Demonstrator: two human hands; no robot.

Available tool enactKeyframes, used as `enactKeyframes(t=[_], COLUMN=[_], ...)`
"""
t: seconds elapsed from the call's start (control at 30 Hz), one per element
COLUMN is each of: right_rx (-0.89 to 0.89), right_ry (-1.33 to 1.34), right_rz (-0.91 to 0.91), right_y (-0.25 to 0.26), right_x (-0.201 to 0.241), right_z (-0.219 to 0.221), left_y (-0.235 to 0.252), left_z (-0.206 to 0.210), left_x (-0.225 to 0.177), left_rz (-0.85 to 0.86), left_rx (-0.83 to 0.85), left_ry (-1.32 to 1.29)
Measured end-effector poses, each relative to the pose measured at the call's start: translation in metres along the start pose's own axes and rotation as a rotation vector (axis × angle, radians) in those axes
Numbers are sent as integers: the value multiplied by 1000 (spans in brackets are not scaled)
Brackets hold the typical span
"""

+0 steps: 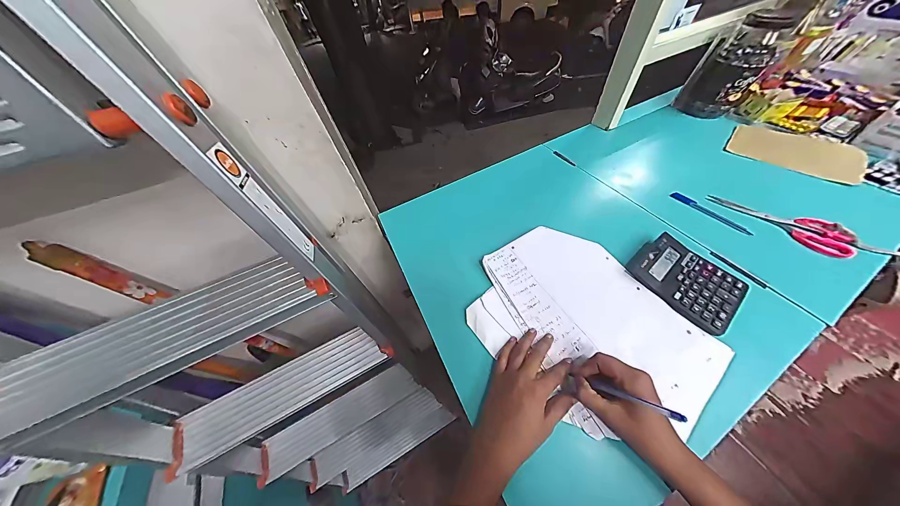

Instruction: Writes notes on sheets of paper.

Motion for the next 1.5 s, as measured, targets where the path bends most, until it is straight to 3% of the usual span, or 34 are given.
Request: enactKeyframes(t=[1.0, 1.5], right_rx=[-59, -35], right_ry=[-138, -39], right_rz=[-34, 9], right_y=[-2, 1], right_x=[6, -1], right_z=[-2, -5], left_y=[0, 1], left_z=[1, 0], left_x=[2, 3], left_rz=[11, -1], left_rx=[-41, -19], left_ry=[10, 8])
Point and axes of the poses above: each hand's wrist, its own y-axis towards the middle knuckle, its own z-axis out of the palm, x = y × z, the point moved 6 cm from there along y, towards the middle knuckle, and after that the axes turned 7 degrees about z, right-handed, at the moved point
